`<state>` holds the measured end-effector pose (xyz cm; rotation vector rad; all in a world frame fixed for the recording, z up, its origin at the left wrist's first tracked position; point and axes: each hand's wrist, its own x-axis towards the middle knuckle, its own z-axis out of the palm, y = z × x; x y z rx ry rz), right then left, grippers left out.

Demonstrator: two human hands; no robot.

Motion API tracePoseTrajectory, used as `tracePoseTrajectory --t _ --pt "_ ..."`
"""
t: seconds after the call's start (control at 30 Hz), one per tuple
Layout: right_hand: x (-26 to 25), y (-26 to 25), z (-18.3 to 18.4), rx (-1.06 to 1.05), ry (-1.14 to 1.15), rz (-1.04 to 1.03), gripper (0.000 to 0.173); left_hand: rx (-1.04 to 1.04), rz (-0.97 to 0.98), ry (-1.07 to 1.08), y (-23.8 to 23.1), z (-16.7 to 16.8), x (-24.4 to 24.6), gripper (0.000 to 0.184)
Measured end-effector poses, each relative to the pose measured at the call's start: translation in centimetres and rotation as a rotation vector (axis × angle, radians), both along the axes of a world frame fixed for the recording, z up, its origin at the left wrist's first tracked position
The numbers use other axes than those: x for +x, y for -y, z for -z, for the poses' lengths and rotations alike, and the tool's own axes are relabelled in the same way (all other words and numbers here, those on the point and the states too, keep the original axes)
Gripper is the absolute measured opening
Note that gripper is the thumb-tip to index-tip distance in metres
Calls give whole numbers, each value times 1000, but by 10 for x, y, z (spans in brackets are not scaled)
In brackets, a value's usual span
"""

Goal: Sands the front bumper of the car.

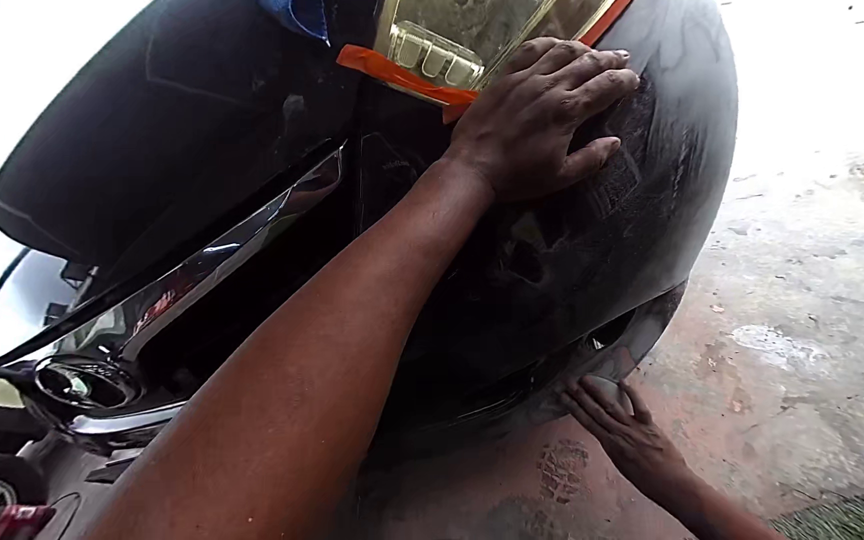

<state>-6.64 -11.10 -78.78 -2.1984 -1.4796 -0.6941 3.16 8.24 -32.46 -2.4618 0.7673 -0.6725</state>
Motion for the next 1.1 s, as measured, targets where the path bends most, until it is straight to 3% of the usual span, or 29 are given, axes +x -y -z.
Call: tracePoseTrajectory --t 0.07,0.2,0.3,0.43,0.57,0.67,0.77,0.83,0.97,1.03,1.1 --pt "-14 -3 -3 -7 -49 2 58 -4 -24 -10 2 0 -2 53" --pt "-84 -35 -5 -117 -147 -262 73 -25 -22 -29 -1 -1 -7 53" --pt "-64 -39 15 -64 -30 -279 61 -23 -13 -41 0 -2 -8 54" --pt "-21 -15 16 65 -103 1 66 -10 -25 -43 -2 0 -7 56" --pt "-24 -31 13 225 -268 244 78 -18 -21 -17 -4 0 -7 54" --pt "-12 -54 -8 457 -506 489 82 -8 -30 -27 -4 -1 -7 54" --pt "23 -76 -53 652 -867 672 81 5 -35 -44 -5 -3 -7 55" --pt "-4 -86 -62 689 -892 682 82 9 -46 -56 -4 -1 -11 57" --pt "-97 -98 -53 554 -917 540 96 -19 -26 -40 -1 -4 -8 58" --pt "-73 -98 -59 682 -973 545 91 -16 -39 -48 -5 -3 -8 59" --pt "-12 -92 -73 885 -1053 652 83 -4 -49 -59 -16 0 -7 61"
